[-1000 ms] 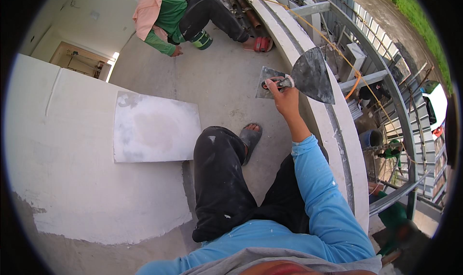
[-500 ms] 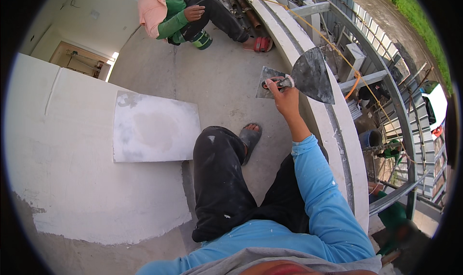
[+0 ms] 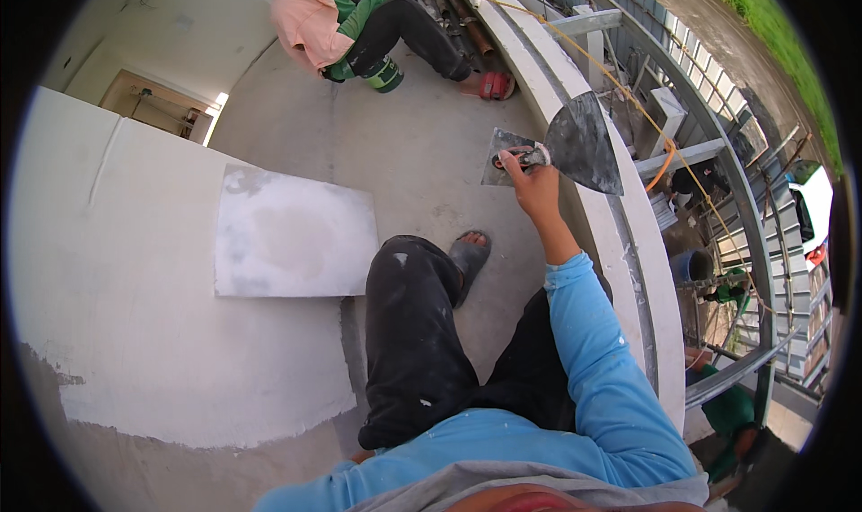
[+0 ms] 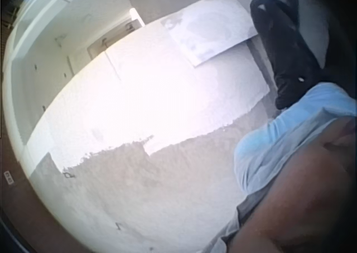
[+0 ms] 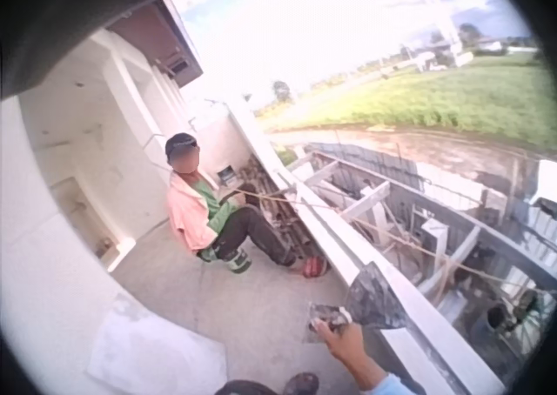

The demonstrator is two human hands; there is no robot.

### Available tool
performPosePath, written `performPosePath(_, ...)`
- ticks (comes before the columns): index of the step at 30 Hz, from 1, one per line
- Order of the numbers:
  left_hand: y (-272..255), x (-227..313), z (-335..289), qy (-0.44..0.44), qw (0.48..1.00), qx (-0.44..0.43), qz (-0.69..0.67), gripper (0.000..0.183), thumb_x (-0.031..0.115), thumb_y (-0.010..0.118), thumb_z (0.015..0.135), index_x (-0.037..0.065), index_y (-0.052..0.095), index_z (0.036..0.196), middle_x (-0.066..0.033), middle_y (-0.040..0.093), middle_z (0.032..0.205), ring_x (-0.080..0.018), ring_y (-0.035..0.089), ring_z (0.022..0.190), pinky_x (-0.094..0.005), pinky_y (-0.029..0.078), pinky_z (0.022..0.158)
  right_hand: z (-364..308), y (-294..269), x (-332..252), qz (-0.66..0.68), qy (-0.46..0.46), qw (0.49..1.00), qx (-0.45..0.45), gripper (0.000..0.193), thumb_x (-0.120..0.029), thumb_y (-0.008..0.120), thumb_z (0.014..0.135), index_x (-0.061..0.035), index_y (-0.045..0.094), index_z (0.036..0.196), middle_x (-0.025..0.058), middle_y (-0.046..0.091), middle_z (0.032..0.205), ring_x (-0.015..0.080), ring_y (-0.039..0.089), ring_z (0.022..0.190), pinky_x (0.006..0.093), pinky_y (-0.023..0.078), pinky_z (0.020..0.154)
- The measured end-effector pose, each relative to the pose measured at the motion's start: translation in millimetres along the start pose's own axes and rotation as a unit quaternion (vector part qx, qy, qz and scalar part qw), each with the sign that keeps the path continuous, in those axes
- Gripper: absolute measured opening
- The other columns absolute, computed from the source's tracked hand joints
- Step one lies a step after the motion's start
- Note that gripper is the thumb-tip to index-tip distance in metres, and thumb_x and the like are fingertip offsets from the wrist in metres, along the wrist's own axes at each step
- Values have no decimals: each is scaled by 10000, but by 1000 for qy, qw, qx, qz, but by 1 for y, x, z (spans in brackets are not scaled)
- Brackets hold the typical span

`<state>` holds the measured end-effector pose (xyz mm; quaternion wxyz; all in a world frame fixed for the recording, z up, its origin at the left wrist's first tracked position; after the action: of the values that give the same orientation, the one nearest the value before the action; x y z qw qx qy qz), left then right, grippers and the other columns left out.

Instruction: The person sits on the floor and uses a trowel and a float to apply and smooth white plaster onto a curved wall section. They repeatedly scoop material and spread it along the surface to create a smooth finish.

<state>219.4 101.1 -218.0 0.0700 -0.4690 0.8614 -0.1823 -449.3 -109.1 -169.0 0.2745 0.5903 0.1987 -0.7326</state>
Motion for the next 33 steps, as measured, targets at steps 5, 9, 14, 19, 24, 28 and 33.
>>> performPosePath(5, -61, 218, -67, 406, 871, 277, -13, 364, 223, 574, 1013, -5, 609, 1295, -125, 713, 1141, -212, 702, 962, -319, 552, 776, -3, -4, -5, -44, 6, 999, -15, 361, -461, 739, 905, -102, 772, 931, 110, 743, 791, 248, 733, 754, 354, 527, 688)
performPosePath(9, -13, 396, -186, 670, 708, 218, -41, 369, 234, 555, 1040, -7, 612, 1315, -120, 686, 1229, -219, 658, 1110, -345, 527, 907, -7, -6, -17, -63, 25, 997, -35, 271, -334, 745, 924, -66, 756, 961, 71, 743, 801, 163, 700, 740, 313, 524, 696)
performPosePath(14, 137, 483, -300, 792, 497, 226, 273, 438, 259, 665, 963, 24, 613, 1328, -164, 612, 1335, -328, 594, 1237, -415, 470, 1046, -13, -7, -30, -64, 12, 997, -36, 279, -345, 741, 931, -79, 744, 1013, 77, 748, 836, 174, 711, 768, 316, 527, 705)
performPosePath(19, 226, 506, -311, 832, 382, 209, 344, 556, 290, 748, 884, 40, 592, 1356, -184, 543, 1423, -367, 527, 1309, -457, 423, 1092, -21, -4, -25, -64, -29, 996, -62, 405, -523, 689, 927, -166, 718, 1115, 101, 760, 892, 310, 742, 855, 394, 543, 735)
performPosePath(24, 233, 499, -289, 842, 408, 115, 334, 556, 265, 783, 859, 37, 607, 1335, -179, 575, 1383, -363, 555, 1267, -470, 425, 1076, -30, 9, -16, -136, -7, 982, -132, 415, -463, 677, 946, -152, 691, 1220, 119, 757, 1015, 349, 724, 956, 405, 544, 805)
performPosePath(28, 224, 507, -282, 814, 469, 100, 328, 441, 228, 793, 849, 15, 670, 1215, -157, 620, 1301, -360, 591, 1204, -471, 456, 1030, -40, 18, -27, -70, -93, 988, -101, 364, -380, 716, 920, -128, 703, 1182, 130, 748, 1032, 352, 718, 972, 411, 543, 815)
performPosePath(33, 222, 509, -289, 849, 421, 115, 299, 319, 165, 802, 833, -26, 701, 1069, -139, 639, 1226, -321, 655, 1033, -392, 533, 830, -39, 19, -40, -49, -131, 986, -87, 301, -265, 751, 874, -106, 712, 1127, 139, 734, 990, 360, 710, 926, 420, 542, 772)
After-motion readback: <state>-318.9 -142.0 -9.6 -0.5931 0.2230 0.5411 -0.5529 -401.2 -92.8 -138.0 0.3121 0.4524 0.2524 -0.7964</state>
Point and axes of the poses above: each hand's wrist, its own z-axis towards the middle knuckle, its own y-axis out of the palm, x = y × z, the point moved 3 cm from there along z, towards the middle knuckle
